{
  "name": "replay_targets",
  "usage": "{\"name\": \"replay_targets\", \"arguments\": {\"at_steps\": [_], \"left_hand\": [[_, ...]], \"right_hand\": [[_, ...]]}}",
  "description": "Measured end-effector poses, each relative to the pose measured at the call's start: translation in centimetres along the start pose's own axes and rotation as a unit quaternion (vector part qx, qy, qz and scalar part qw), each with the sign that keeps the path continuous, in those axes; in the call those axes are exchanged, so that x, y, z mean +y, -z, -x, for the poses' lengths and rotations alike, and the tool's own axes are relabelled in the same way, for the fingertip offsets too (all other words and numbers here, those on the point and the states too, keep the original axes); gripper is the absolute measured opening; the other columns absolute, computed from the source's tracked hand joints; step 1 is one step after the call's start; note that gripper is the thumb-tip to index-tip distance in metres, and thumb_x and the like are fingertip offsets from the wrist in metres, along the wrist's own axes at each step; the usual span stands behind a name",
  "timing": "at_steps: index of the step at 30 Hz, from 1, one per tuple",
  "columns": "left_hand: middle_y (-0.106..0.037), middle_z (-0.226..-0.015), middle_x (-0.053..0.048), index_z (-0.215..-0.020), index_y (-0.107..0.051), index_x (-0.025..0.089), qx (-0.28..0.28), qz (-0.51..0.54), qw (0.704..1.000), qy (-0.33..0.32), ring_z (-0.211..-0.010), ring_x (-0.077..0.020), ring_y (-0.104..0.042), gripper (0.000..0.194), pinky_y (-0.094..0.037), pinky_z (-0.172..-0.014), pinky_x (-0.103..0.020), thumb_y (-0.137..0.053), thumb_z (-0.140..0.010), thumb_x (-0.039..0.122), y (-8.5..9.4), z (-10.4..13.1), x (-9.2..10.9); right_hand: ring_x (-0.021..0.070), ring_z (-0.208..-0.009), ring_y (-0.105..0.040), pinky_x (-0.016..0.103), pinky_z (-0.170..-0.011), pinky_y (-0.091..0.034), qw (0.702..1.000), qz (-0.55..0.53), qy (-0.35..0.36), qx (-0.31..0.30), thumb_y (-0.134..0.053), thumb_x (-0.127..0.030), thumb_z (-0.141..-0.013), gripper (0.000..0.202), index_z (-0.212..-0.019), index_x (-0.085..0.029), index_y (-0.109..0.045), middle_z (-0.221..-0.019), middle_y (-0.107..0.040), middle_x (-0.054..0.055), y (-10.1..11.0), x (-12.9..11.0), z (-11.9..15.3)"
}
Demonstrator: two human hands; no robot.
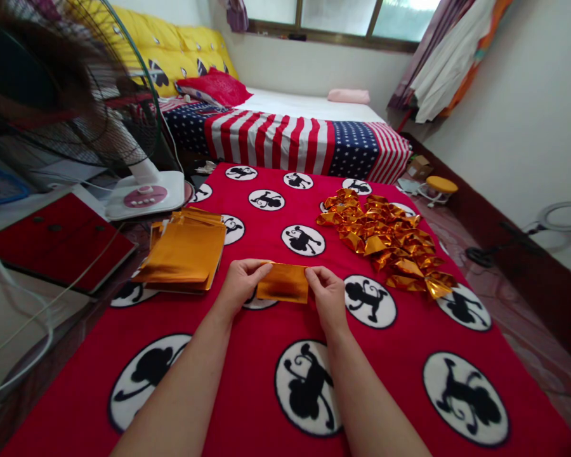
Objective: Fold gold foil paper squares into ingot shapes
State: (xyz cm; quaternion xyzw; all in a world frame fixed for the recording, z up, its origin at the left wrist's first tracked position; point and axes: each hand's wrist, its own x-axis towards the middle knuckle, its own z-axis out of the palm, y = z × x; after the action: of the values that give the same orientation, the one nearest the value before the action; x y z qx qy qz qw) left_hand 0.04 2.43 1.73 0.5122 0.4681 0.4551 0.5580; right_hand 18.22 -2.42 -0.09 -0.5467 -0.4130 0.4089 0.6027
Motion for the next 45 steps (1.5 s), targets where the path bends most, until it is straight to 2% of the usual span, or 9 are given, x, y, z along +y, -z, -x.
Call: {"name": "replay_targets", "arguments": {"at_steps": [3,6,12,17,20,27,37,45], "left_hand": [[-0.077,-0.081,-0.010,-0.086,-0.079,0.011,-0.003,0.000,1.000,0.000,-0.072,-0.0201,-0.068,0.048,-0.054,-0.068,-0.028,-0.080,-0.062,0.053,0.05,0.01,-0.09],[-0.077,-0.082,-0.010,-0.085,-0.079,0.011,0.006,-0.006,1.000,-0.003,-0.072,-0.0195,-0.068,0.047,-0.053,-0.068,-0.027,-0.080,-0.062,0.052,0.07,0.03,-0.10],[-0.077,-0.082,-0.011,-0.086,-0.079,0.010,0.007,-0.002,1.000,0.006,-0.071,-0.0196,-0.068,0.048,-0.052,-0.066,-0.027,-0.080,-0.061,0.051,0.01,-0.06,-0.04],[-0.077,-0.082,-0.010,-0.085,-0.079,0.011,0.013,-0.022,1.000,0.000,-0.070,-0.0187,-0.067,0.044,-0.051,-0.065,-0.025,-0.079,-0.063,0.049,0.05,-0.12,-0.16],[-0.077,-0.082,-0.010,-0.086,-0.079,0.011,0.015,-0.025,1.000,0.000,-0.070,-0.0186,-0.067,0.043,-0.051,-0.064,-0.025,-0.078,-0.064,0.048,0.04,-0.07,-0.21],[-0.077,-0.082,-0.010,-0.086,-0.079,0.011,0.008,-0.019,1.000,0.000,-0.070,-0.0193,-0.068,0.042,-0.051,-0.064,-0.025,-0.078,-0.065,0.047,0.00,-0.04,-0.26],[-0.077,-0.083,-0.012,-0.085,-0.079,0.010,0.013,0.022,0.999,0.030,-0.067,-0.0204,-0.068,0.049,-0.053,-0.062,-0.027,-0.082,-0.057,0.050,-0.39,0.12,0.22],[-0.076,-0.075,-0.009,-0.081,-0.079,0.010,0.021,-0.001,1.000,0.023,-0.063,-0.0186,-0.065,0.047,-0.052,-0.058,-0.026,-0.078,-0.061,0.052,-0.42,0.08,0.11]], "right_hand": [[0.0135,-0.064,-0.059,0.023,-0.059,-0.047,1.000,-0.026,0.015,0.008,-0.069,-0.044,-0.079,0.025,-0.086,-0.020,-0.065,-0.074,-0.064,0.000,-0.13,-0.01,-0.03],[0.0139,-0.070,-0.062,0.024,-0.065,-0.049,0.998,-0.033,0.036,0.028,-0.071,-0.039,-0.078,0.026,-0.095,-0.022,-0.063,-0.083,-0.066,0.000,-0.22,-0.02,0.02],[0.0110,-0.060,-0.056,0.023,-0.059,-0.047,0.998,-0.032,0.045,0.036,-0.071,-0.037,-0.079,0.020,-0.088,-0.020,-0.063,-0.077,-0.064,-0.001,-0.35,-0.19,0.16],[0.0152,-0.080,-0.062,0.026,-0.072,-0.049,0.997,-0.031,0.060,0.043,-0.073,-0.034,-0.076,0.018,-0.080,-0.019,-0.064,-0.090,-0.068,0.003,-0.40,-0.25,0.06],[0.0156,-0.078,-0.063,0.027,-0.073,-0.050,0.998,-0.044,0.040,0.036,-0.074,-0.034,-0.075,0.018,-0.080,-0.019,-0.065,-0.086,-0.069,0.003,-0.33,-0.14,-0.02],[0.0134,-0.067,-0.061,0.025,-0.065,-0.049,0.997,-0.050,0.009,0.053,-0.077,-0.035,-0.071,0.021,-0.077,-0.017,-0.068,-0.073,-0.068,0.001,-0.12,-0.13,-0.15],[0.0127,-0.065,-0.061,0.025,-0.064,-0.049,0.996,-0.059,-0.007,0.065,-0.078,-0.032,-0.069,0.020,-0.076,-0.016,-0.070,-0.072,-0.069,0.002,-0.25,-0.51,0.02],[0.0137,-0.066,-0.063,0.027,-0.066,-0.050,0.995,-0.060,0.007,0.079,-0.080,-0.029,-0.068,0.018,-0.073,-0.016,-0.069,-0.073,-0.071,0.003,-0.34,-0.49,0.10]]}}
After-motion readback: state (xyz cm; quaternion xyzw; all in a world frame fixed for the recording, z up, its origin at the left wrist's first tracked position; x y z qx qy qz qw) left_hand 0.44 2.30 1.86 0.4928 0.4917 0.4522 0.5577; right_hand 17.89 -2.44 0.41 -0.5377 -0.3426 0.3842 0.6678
